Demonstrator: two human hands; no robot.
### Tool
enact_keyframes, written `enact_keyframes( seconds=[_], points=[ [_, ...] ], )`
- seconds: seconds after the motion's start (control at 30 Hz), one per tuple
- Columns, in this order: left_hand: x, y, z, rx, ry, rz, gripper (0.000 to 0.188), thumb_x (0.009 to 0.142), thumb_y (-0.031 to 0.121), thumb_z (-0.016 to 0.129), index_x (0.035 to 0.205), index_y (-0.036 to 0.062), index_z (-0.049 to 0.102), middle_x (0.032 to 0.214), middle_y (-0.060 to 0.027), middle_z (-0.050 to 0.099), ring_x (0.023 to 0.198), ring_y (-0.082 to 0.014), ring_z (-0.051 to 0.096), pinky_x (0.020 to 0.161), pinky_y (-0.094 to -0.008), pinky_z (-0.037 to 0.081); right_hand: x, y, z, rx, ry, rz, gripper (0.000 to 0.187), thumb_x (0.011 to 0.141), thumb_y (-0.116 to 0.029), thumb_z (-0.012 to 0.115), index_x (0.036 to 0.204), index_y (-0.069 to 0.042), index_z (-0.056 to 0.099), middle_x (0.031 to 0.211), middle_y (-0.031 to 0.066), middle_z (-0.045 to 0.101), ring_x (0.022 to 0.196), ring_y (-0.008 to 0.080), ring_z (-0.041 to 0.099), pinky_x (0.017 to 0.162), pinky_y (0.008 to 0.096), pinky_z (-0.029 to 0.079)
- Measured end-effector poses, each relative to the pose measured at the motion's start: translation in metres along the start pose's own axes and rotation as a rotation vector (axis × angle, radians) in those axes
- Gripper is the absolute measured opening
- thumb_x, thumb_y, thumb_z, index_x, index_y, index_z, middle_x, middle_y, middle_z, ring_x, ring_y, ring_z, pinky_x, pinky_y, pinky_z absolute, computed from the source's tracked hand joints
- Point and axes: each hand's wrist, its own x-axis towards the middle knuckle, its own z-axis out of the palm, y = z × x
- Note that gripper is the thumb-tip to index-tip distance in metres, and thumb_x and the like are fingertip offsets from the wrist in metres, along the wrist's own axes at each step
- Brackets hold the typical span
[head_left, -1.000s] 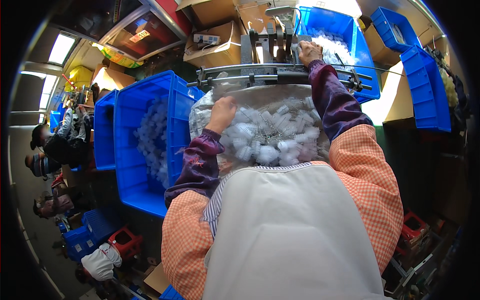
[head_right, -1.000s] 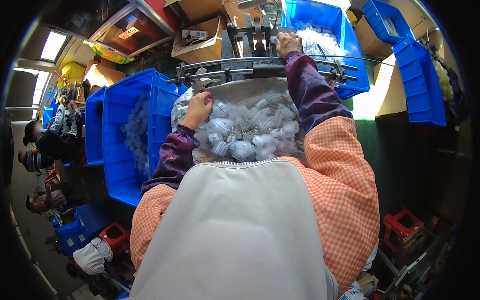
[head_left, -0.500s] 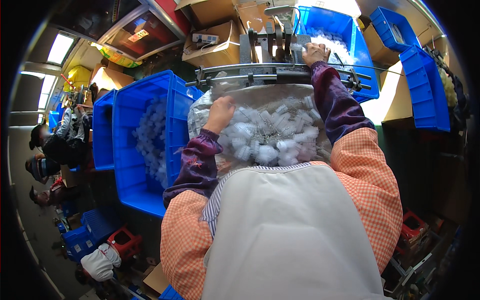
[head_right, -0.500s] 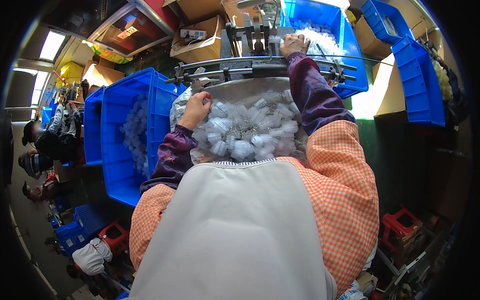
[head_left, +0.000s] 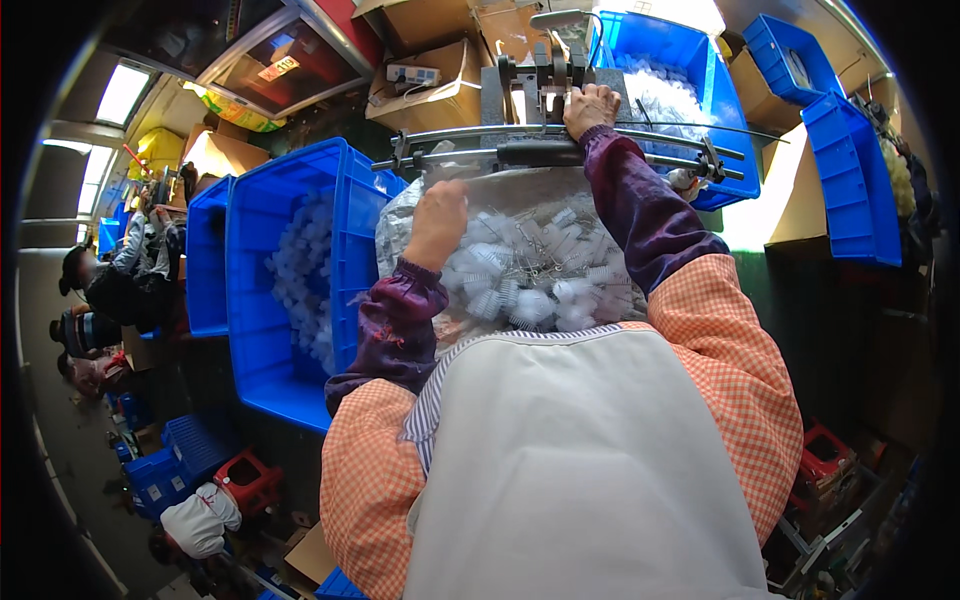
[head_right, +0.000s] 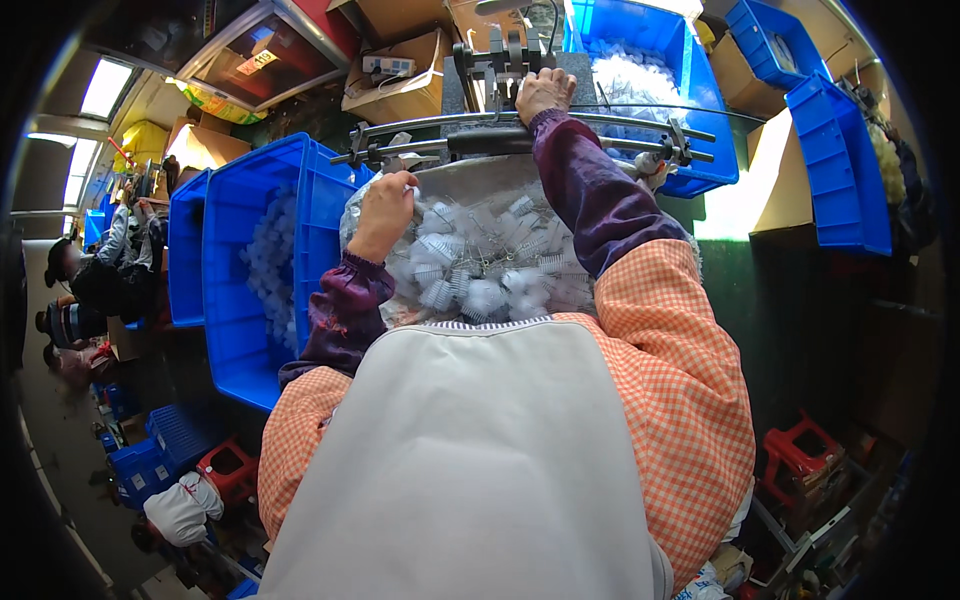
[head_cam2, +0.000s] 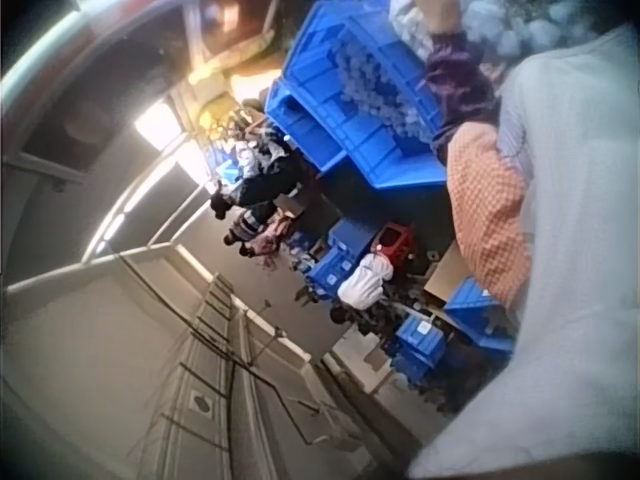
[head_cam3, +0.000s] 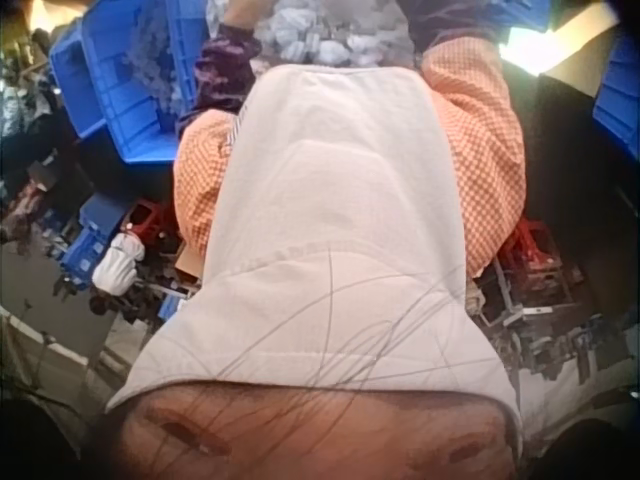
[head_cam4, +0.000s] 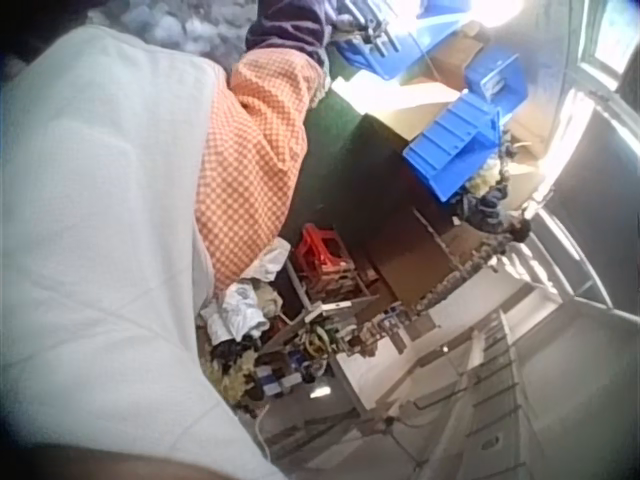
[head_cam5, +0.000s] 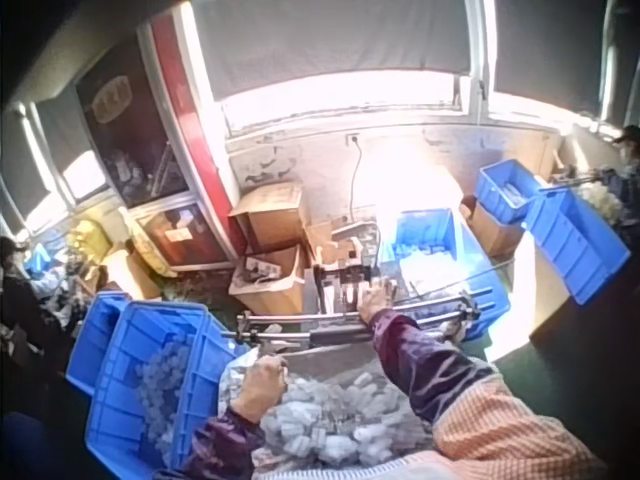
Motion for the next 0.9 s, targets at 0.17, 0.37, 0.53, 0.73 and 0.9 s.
enact_keyframes(
  seconds=[0.17, 0.37, 0.53, 0.73, 0.9],
  points=[
    [-0.001, 0.001, -0.021, -0.053, 0.092, 0.030, 0.012, 0.075, 0.004, 0.057, 0.085, 0.0013, 0.062, 0.082, -0.0160, 0.063, 0.073, -0.0298, 0.061, 0.066, -0.0349, 0.049, -0.001, 0.017, -0.006, -0.022, -0.030, 0.007, 0.030, 0.079, -0.029, 0.050, 0.102, -0.013, 0.061, 0.108, 0.0082, 0.054, 0.111, 0.0254, 0.042, 0.095, 0.0454, 0.022],
    [0.004, 0.009, -0.039, -0.268, 0.080, -0.047, 0.014, 0.078, 0.005, 0.059, 0.091, 0.0014, 0.063, 0.073, -0.0079, 0.063, 0.063, -0.0125, 0.061, 0.059, -0.0247, 0.048, 0.005, 0.060, -0.011, 0.005, -0.085, 0.037, 0.028, 0.080, -0.025, 0.047, 0.102, -0.013, 0.060, 0.110, 0.0107, 0.055, 0.109, 0.0257, 0.049, 0.094, 0.0463, 0.027],
    [0.009, 0.024, -0.022, -0.512, 0.001, 0.030, 0.015, 0.080, 0.003, 0.059, 0.094, -0.0008, 0.061, 0.079, -0.0052, 0.064, 0.070, -0.0084, 0.060, 0.064, -0.0211, 0.049, 0.025, 0.072, -0.029, -0.138, -0.208, 0.024, 0.026, 0.081, -0.019, 0.044, 0.103, -0.014, 0.058, 0.108, 0.0119, 0.059, 0.102, 0.0246, 0.057, 0.092, 0.0420, 0.033],
    [0.026, 0.064, -0.011, -0.746, -0.141, 0.034, 0.013, 0.081, -0.001, 0.058, 0.094, -0.0027, 0.059, 0.083, -0.0057, 0.063, 0.080, -0.0094, 0.061, 0.068, -0.0201, 0.049, 0.027, 0.136, -0.033, 0.001, 0.164, 0.304, 0.039, 0.076, -0.024, 0.054, 0.107, -0.001, 0.050, 0.094, 0.0253, 0.059, 0.089, 0.0364, 0.060, 0.071, 0.0453, 0.048],
    [0.041, 0.076, 0.012, -0.771, -0.065, 0.080, 0.015, 0.081, 0.002, 0.059, 0.095, -0.0028, 0.058, 0.088, -0.0065, 0.063, 0.079, -0.0094, 0.062, 0.066, -0.0212, 0.049, -0.061, 0.053, -0.093, 1.076, -0.556, -0.434, 0.036, 0.089, -0.017, 0.049, 0.122, -0.004, 0.048, 0.104, 0.0109, 0.060, 0.092, 0.0150, 0.055, 0.081, 0.0285, 0.044]
  ],
)
